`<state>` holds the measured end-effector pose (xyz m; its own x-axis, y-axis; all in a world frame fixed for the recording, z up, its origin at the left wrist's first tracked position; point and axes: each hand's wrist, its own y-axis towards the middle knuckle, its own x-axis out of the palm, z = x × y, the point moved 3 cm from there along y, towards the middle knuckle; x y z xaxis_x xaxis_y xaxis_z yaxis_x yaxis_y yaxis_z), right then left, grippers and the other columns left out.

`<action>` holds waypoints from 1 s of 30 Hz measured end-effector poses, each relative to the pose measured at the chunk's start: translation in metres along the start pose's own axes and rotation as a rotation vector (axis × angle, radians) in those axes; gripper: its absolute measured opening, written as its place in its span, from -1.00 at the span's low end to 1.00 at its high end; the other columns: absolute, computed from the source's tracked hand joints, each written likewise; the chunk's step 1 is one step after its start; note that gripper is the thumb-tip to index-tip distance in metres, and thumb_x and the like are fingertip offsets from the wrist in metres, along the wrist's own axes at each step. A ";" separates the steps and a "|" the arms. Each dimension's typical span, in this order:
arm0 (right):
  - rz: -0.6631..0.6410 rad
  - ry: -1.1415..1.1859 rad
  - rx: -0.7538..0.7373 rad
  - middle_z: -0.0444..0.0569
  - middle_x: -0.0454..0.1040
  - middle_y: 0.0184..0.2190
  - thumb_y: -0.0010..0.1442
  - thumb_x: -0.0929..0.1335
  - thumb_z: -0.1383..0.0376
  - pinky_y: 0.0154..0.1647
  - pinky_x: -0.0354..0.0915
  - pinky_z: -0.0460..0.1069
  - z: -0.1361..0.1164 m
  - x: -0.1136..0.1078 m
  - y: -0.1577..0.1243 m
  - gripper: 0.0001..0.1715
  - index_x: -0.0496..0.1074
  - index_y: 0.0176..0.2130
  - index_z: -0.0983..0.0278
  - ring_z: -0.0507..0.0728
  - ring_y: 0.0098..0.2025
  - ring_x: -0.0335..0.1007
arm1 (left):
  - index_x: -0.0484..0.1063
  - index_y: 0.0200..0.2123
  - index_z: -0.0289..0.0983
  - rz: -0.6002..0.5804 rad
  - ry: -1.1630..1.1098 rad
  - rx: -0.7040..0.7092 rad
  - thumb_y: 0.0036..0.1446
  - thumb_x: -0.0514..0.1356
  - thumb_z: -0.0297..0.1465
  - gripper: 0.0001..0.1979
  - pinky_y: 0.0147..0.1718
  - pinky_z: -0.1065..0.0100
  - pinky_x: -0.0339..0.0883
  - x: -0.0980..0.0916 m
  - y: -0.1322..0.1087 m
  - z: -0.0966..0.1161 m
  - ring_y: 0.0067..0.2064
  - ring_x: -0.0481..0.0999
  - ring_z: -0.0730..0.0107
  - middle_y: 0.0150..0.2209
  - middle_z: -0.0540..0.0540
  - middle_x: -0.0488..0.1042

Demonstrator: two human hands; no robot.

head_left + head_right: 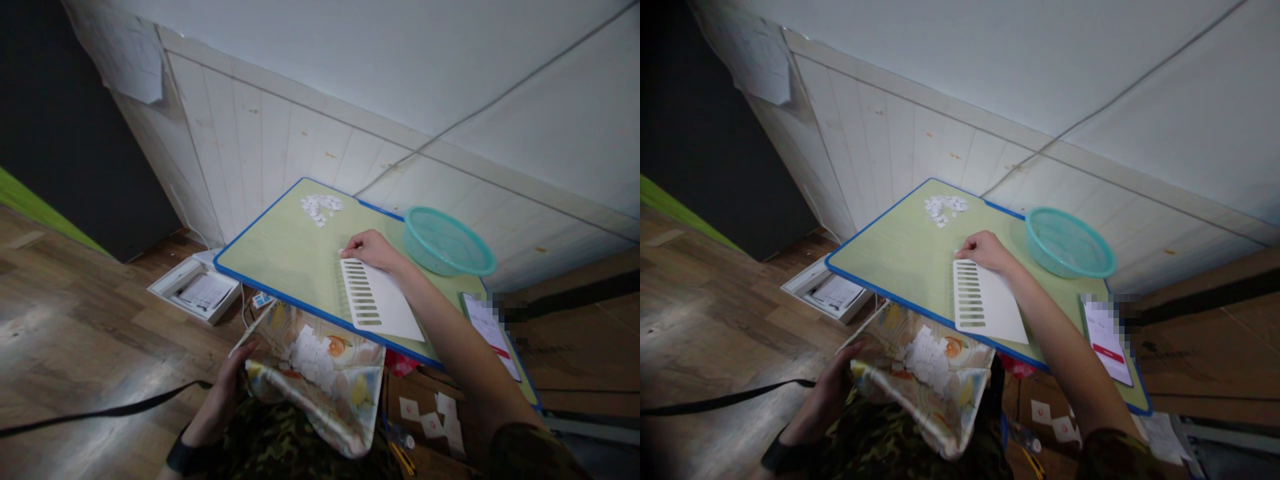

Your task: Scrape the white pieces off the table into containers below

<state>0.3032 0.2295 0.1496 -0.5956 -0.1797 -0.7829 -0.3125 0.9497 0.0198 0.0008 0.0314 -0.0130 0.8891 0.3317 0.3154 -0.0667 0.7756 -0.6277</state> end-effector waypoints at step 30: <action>1.010 -0.119 0.338 0.11 0.46 -0.52 0.35 -0.03 -0.12 -0.38 0.15 0.00 0.025 -0.042 0.023 -0.21 0.33 -0.59 0.23 0.20 -0.35 0.45 | 0.56 -0.16 -0.28 -0.050 -0.057 -0.062 0.01 0.30 -0.17 -0.63 -0.27 0.24 0.45 -0.001 0.006 -0.007 -0.26 0.62 0.12 -0.28 -0.11 0.66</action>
<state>0.3396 0.2654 0.1676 -0.3819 0.7378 -0.5566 0.5166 0.6697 0.5334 0.0022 0.0316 -0.0217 0.8635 0.3245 0.3862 0.0071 0.7577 -0.6526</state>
